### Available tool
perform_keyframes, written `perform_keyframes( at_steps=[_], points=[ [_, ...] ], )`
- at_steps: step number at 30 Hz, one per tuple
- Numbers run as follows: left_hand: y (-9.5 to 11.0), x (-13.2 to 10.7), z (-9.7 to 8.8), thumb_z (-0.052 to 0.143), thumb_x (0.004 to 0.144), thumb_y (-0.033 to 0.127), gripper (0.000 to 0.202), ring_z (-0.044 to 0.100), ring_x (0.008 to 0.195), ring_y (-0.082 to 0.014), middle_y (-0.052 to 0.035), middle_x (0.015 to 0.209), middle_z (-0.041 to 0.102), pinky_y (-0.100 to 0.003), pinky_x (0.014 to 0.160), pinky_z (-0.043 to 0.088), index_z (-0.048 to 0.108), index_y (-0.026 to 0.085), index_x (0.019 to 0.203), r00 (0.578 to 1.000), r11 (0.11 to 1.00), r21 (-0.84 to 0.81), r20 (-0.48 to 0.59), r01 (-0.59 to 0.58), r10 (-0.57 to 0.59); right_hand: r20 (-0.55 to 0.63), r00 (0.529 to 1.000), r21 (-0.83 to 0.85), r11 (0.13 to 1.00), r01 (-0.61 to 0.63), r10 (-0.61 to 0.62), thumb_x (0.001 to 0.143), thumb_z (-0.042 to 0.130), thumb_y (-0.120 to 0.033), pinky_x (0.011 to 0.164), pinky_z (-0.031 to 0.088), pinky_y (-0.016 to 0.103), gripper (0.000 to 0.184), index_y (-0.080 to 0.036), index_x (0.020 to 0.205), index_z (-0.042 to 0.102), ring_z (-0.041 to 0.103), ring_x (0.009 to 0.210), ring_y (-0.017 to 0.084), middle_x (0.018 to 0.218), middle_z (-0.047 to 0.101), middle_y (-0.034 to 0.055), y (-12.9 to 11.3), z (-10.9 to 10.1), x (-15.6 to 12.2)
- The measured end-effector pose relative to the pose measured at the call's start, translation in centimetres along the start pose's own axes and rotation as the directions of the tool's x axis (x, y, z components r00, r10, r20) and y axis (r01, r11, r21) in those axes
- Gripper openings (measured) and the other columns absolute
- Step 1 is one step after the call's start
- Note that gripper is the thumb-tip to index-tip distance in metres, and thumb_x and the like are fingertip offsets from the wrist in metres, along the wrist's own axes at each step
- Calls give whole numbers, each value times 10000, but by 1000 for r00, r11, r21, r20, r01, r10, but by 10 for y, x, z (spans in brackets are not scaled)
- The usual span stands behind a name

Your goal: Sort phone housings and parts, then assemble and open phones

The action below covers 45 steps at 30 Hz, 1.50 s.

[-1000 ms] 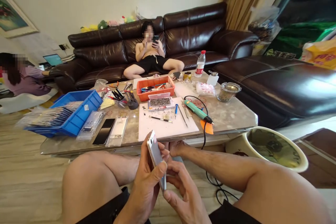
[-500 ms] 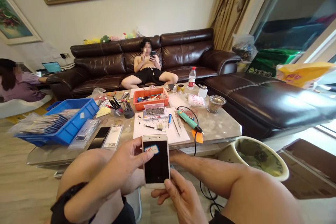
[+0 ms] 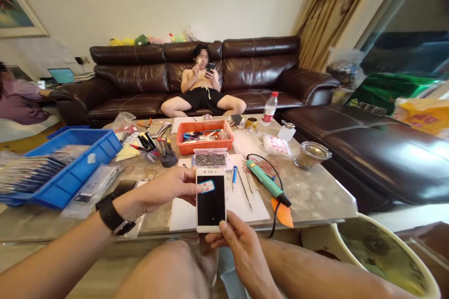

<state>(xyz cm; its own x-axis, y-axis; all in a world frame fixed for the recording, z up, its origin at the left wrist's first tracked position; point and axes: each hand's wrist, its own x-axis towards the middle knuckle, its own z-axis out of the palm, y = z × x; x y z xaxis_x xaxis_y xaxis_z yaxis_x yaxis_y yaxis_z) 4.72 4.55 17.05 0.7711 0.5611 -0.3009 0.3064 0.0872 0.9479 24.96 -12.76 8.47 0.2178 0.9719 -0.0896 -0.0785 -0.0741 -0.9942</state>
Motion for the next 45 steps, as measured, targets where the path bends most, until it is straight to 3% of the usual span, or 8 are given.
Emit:
perform_keyframes(
  at_steps=[5,10,19,27,32,38,42,45],
  points=[
    [-63,10,7,755,904,384,302,685,1122,-222,-48,1205,781,-324,996,506,772,234,1166,958,973,-167,-262,-162,114,103,992,37,996,-81,77,928,639,-663,757,597,374,488,-219,1060,790,741,824,280,876,798,103,67,48,48],
    [-94,6,26,729,925,369,206,708,989,-201,-42,1025,790,-301,923,523,786,220,1056,911,954,-176,-379,-241,161,99,990,104,988,-115,105,957,674,-567,835,589,339,424,-243,1211,774,740,1001,272,1112,788,92,86,46,59],
    [-102,7,30,712,927,426,245,680,1051,-236,-52,1051,770,-336,962,511,782,237,1067,916,970,-191,-397,-147,61,142,974,44,982,-183,175,956,676,-580,831,546,346,438,-196,1140,782,709,923,254,953,784,90,90,41,62],
    [-106,25,56,814,827,475,727,690,1013,-274,-124,1315,677,-293,670,546,530,288,1470,959,816,-564,-280,-126,-45,371,901,477,787,-392,224,914,764,-534,593,458,216,428,-177,1148,771,557,596,104,749,659,25,85,47,71],
    [-111,29,62,775,884,386,621,618,1277,-303,-107,1427,647,-334,891,554,559,316,1462,923,629,-741,-373,-235,-94,416,883,595,669,-446,218,943,761,-433,582,451,172,311,-167,1103,787,538,584,73,728,643,17,87,49,71],
    [-108,25,62,805,859,327,610,644,1235,-285,-99,1416,656,-386,1012,510,592,309,1430,909,607,-755,-398,-249,-121,434,861,610,616,-498,266,955,757,-401,597,457,170,329,-176,1196,771,542,590,71,735,660,15,83,51,67],
    [-105,22,63,824,835,318,637,648,1216,-271,-89,1383,667,-391,1053,481,588,316,1427,899,604,-753,-418,-262,-131,439,861,604,624,-496,259,930,776,-437,592,444,189,340,-183,1156,779,504,585,77,718,619,0,84,53,67],
    [-105,21,64,833,819,316,725,668,1155,-247,-85,1299,696,-377,1042,481,531,323,1478,882,604,-752,-442,-264,-165,471,851,496,728,-474,233,955,719,-521,602,403,200,381,-170,1096,767,491,609,87,715,591,-3,80,52,70]
  ],
)
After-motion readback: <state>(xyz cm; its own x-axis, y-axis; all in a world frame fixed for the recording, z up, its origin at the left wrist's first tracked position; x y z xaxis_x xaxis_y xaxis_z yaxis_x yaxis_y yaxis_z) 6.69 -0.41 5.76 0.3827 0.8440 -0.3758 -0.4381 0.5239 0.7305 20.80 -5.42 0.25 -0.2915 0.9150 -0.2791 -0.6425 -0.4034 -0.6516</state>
